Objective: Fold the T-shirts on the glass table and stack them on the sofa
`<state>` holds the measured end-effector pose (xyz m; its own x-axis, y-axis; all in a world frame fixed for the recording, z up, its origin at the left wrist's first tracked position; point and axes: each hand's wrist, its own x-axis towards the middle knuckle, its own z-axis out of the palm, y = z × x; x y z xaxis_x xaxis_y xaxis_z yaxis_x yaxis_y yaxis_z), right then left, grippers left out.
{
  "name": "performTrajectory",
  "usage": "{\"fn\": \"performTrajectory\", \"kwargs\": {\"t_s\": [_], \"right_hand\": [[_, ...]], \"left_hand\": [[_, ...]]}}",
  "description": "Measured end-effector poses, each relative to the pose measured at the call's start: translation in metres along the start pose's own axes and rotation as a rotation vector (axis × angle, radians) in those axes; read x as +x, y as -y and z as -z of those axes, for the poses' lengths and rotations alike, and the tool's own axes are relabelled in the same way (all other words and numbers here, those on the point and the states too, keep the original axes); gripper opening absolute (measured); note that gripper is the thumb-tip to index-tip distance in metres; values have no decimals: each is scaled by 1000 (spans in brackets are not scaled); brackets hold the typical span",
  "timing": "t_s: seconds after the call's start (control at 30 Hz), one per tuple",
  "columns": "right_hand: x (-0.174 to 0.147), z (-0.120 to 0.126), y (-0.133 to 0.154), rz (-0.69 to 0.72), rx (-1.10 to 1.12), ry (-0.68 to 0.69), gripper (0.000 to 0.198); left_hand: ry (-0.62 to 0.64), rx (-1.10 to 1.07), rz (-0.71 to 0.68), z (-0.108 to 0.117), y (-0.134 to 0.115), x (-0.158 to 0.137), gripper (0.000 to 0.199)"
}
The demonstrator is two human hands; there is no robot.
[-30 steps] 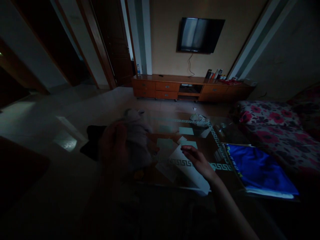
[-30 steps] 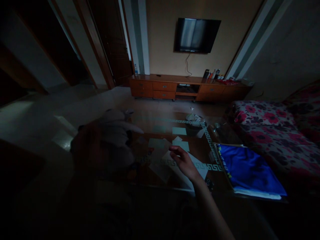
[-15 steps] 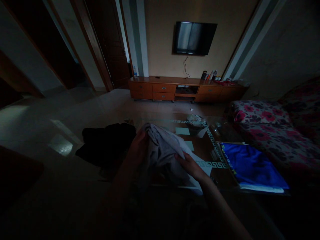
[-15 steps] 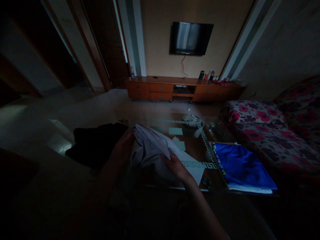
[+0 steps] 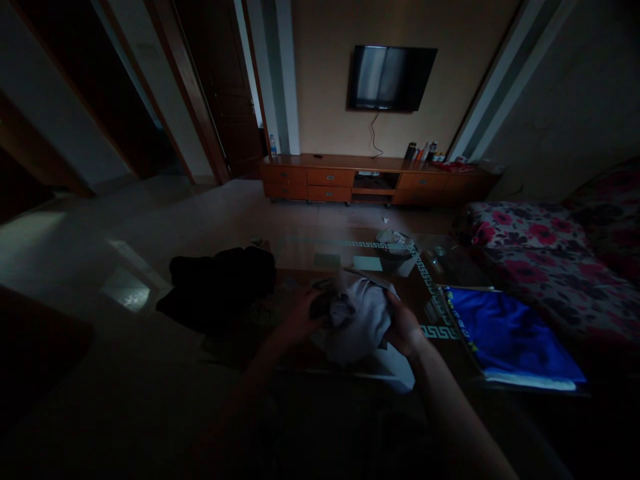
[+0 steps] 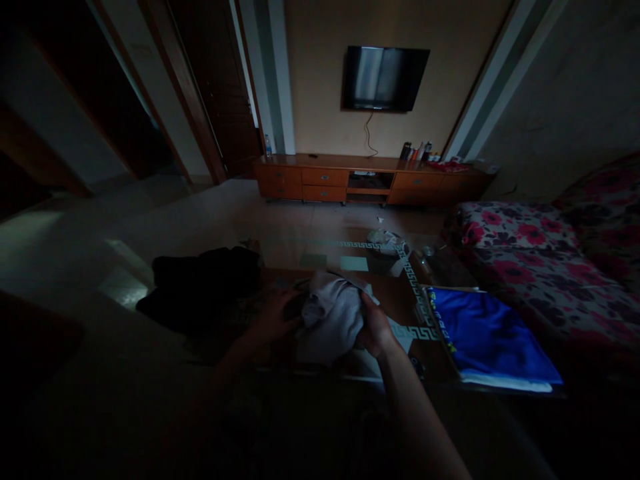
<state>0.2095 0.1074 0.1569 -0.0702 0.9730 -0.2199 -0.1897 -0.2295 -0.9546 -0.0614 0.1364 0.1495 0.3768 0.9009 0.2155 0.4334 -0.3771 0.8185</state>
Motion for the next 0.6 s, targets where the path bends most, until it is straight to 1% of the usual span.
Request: {"fn": "performTrajectory", "kwargs": {"t_s": [0.07, 0.13, 0.2, 0.27, 0.33, 0.4, 0.5, 0.57, 0.6], "right_hand": [[-3, -2, 4, -41, 22, 1, 63], [-5, -3, 8, -66, 17, 12, 65], [-7, -2, 12, -77, 60, 34, 62], [-8, 1, 16, -116, 247, 45, 52], [-9, 7, 18, -168, 497, 46, 39], [-9, 14, 20, -217, 659, 51, 30], [-7, 25, 21, -263, 686, 55, 25], [-6, 30, 21, -262, 662, 31, 22], [-5, 32, 21, -255, 652, 14, 20]], "left_hand": [[25, -10, -64, -1, -8, 1, 74], [74, -52, -95, -4, -10, 0, 81], [141, -74, -98, -7, -6, -1, 76], [184, -12, -84, -11, 6, -2, 69], [172, 140, -47, -13, 22, -3, 68], [120, 292, -2, -14, 37, -4, 74], [75, 380, 52, -14, 54, -6, 84], [86, 378, 72, -15, 60, -6, 88], [99, 375, 77, -17, 62, -6, 87]]}}
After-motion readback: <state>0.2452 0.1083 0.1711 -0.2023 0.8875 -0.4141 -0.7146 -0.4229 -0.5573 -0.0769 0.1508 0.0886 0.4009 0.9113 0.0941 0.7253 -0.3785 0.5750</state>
